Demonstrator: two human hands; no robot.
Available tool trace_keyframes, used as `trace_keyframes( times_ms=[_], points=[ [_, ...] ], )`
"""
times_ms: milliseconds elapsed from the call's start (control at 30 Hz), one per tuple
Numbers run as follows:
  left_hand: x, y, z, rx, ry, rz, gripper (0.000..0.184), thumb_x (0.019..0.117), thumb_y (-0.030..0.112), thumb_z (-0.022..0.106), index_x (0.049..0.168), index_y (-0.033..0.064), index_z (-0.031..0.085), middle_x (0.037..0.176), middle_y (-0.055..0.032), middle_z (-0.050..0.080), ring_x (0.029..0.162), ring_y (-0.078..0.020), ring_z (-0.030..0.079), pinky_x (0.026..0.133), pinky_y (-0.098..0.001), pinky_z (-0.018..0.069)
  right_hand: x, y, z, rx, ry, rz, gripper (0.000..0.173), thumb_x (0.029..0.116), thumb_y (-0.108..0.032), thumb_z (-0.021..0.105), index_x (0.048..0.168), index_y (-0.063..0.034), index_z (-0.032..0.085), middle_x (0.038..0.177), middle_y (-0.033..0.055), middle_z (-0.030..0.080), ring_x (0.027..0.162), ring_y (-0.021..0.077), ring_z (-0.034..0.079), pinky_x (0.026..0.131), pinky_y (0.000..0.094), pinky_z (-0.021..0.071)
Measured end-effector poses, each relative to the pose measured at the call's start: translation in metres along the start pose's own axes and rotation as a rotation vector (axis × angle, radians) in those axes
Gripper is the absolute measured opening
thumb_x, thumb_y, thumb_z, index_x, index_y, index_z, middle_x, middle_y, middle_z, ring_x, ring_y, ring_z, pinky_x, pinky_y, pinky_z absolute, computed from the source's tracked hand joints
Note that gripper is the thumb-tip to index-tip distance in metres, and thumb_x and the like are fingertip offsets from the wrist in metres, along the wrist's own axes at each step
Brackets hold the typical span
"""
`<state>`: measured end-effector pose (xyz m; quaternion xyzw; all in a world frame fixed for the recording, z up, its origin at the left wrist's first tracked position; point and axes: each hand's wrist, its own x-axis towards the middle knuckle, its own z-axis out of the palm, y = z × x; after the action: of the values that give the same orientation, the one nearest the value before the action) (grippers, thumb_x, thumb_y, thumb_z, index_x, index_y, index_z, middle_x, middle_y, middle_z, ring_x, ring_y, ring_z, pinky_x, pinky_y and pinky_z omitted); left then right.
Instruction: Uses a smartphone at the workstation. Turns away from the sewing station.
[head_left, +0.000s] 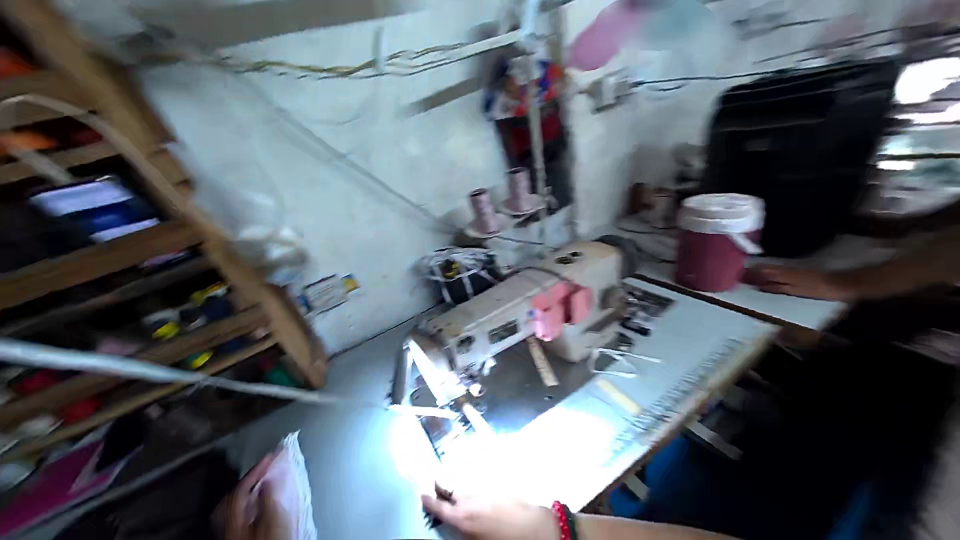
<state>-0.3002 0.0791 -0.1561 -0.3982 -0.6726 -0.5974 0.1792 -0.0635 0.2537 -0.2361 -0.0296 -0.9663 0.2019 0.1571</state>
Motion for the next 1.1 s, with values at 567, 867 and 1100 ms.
trace_keyframes(
  times_ms=[567,867,1100],
  points=[
    [0.038,-0.101,0.092,0.07,0.033,-0.536,0.035,0.0964,0.008,0.066,0.129,-0.0054,0.06,0.09,-0.0215,0.067,0.078,-0.0307,0.065,0.076,-0.0504,0.055,0.234,-0.165,-0.336,-0.872,0.688,-0.685,0.026,0.102,-0.012,0.052,0.117,-0.0076,0.072,0.118,0.0135,0.07,0.115,0.0362,0.062,0.089,0.0474,0.0518],
    [0.044,-0.104,0.09,0.017,0.016,-0.6,0.035,0.0982,0.012,0.065,0.131,0.0002,0.061,0.084,-0.0157,0.066,0.071,-0.0258,0.064,0.068,-0.0467,0.0551,0.44,-0.188,-0.341,-1.543,0.202,-0.567,0.061,0.0902,0.015,0.058,0.148,-0.0014,0.051,0.169,0.0123,0.027,0.159,0.0401,0.009,0.119,0.0729,0.0083],
    [0.044,-0.103,0.092,-0.03,0.03,-0.638,0.033,0.0973,0.01,0.065,0.129,0.0017,0.063,0.08,-0.0133,0.064,0.067,-0.0233,0.061,0.066,-0.0442,0.053,0.471,-0.181,-0.332,-1.593,0.12,-0.65,0.066,0.0934,0.015,0.054,0.155,-0.0062,0.044,0.169,0.0118,0.028,0.159,0.0384,0.01,0.119,0.0732,0.0037]
  ],
)
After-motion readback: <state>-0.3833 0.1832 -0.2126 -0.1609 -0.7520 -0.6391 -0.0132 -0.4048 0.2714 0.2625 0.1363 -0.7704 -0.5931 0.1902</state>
